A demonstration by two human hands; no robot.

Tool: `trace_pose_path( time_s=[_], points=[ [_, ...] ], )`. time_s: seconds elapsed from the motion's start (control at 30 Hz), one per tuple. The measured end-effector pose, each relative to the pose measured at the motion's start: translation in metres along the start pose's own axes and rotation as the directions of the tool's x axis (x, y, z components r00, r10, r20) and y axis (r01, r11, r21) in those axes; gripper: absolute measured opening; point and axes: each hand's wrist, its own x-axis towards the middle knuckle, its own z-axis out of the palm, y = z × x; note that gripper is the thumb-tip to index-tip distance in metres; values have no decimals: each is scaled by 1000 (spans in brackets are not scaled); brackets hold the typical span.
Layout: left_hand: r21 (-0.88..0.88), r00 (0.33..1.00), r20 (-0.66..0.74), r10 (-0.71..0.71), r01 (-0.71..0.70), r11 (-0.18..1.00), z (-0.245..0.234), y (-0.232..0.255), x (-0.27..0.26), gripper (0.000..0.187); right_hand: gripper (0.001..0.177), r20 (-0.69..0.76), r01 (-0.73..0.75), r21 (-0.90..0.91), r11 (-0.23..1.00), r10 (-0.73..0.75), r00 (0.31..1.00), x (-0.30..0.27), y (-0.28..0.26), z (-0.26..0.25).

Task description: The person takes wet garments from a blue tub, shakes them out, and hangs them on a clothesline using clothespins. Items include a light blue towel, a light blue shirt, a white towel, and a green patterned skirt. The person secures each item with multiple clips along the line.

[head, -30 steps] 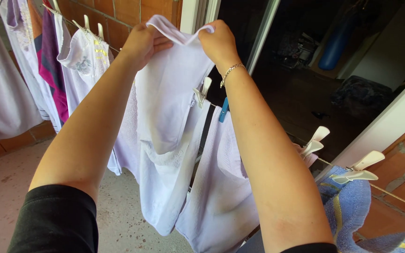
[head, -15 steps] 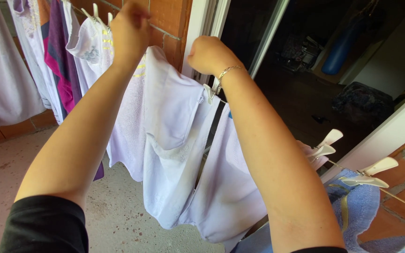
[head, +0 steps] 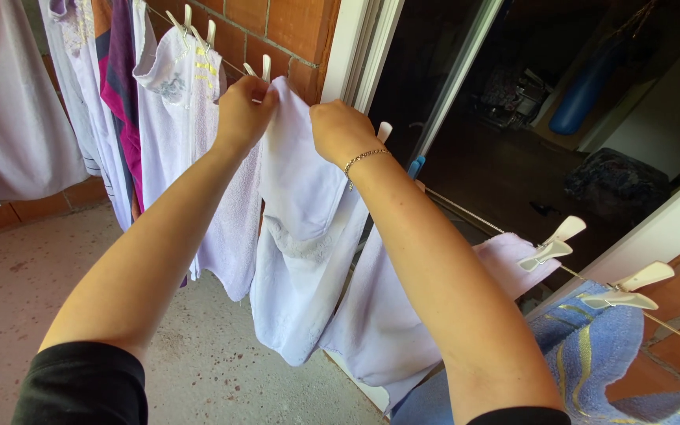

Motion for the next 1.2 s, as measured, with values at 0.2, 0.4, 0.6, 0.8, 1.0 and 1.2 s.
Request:
trace_pose_path(
  time_s=[0.2,0.4,0.6,0.8,1.0,1.2],
  points=[
    [114,919,204,337,-364,924,17,19,-1,24,33,-213,103,-180,978,-141,967,25,19,34],
    [110,930,-87,358,-348,931,39,11,1,7,29,-260,157,-212,965,-210,943,23,20,49],
    [49,953,21,-303,302,952,40,-6,2,49,29,-255,155,-139,978,-186,949,20,20,48],
    [-139,996,0,88,-87,986,39,-1,17,48,38,-249,126,-79,989,-142,958,12,14,41],
    [180,953,239,185,-231,956,29,9,8,51,41,-265,92,-321,943,-183,947,29,31,55],
    [101,923,-41,382,-376,921,16,13,-20,43,33,-414,43,-605,795,-360,836,61,87,70]
  ],
)
